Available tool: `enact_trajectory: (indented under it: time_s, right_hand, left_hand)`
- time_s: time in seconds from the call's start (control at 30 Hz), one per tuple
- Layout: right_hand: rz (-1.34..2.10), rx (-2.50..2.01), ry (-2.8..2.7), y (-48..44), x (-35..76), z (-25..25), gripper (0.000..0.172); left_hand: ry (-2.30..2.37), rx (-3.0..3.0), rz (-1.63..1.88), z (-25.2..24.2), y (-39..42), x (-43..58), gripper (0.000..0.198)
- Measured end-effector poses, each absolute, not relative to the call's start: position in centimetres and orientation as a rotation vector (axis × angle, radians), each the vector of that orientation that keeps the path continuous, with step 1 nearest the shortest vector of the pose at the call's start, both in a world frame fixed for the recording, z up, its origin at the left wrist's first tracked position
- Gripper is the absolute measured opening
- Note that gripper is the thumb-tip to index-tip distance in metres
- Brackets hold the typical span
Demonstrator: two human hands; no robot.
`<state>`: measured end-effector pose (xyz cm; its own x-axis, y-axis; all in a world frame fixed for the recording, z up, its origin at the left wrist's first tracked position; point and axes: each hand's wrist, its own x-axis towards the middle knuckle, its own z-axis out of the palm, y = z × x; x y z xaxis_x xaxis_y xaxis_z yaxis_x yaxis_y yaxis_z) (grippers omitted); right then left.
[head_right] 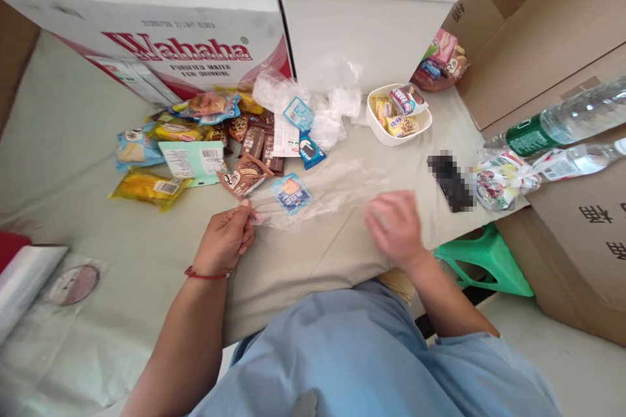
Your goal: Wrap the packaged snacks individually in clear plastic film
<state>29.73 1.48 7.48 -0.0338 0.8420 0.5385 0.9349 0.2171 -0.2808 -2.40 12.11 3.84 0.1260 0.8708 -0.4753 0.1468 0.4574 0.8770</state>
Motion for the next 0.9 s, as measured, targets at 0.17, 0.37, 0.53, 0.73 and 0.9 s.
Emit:
enact_trajectory:
  time_s: [0.17, 0.37, 0.53, 0.73, 0.9]
  right_hand:
    - [-0.029, -1.556, -2.259, 3.4, 24.8, 3.1, 0.027]
    - [-0.046, -1.448, -2.238, 4.8, 26.0, 1.8, 0.021]
    - [0.032, -1.305, -2.235, 0.7, 27.2, 4.4, 0.019]
    - [0.098, -1.313, -2.163, -3.6, 27.4, 4.8, 0.027]
    - [0.115, -1.353, -2.273, -4.2, 26.2, 3.8, 0.028]
  left_hand:
    - [1.369, 0.98, 0.673, 4.1, 12.2, -2.3, 0.047]
    - [1.333, 0.925, 0.701, 4.0, 12.5, -2.6, 0.047]
    - [1.318, 0.913, 0.688, 3.7, 12.5, -2.7, 0.046]
    - [1.325, 0.915, 0.743, 3.4, 12.6, -2.6, 0.04]
    - [1.379, 0.786, 0.932, 3.5, 12.8, -2.1, 0.038]
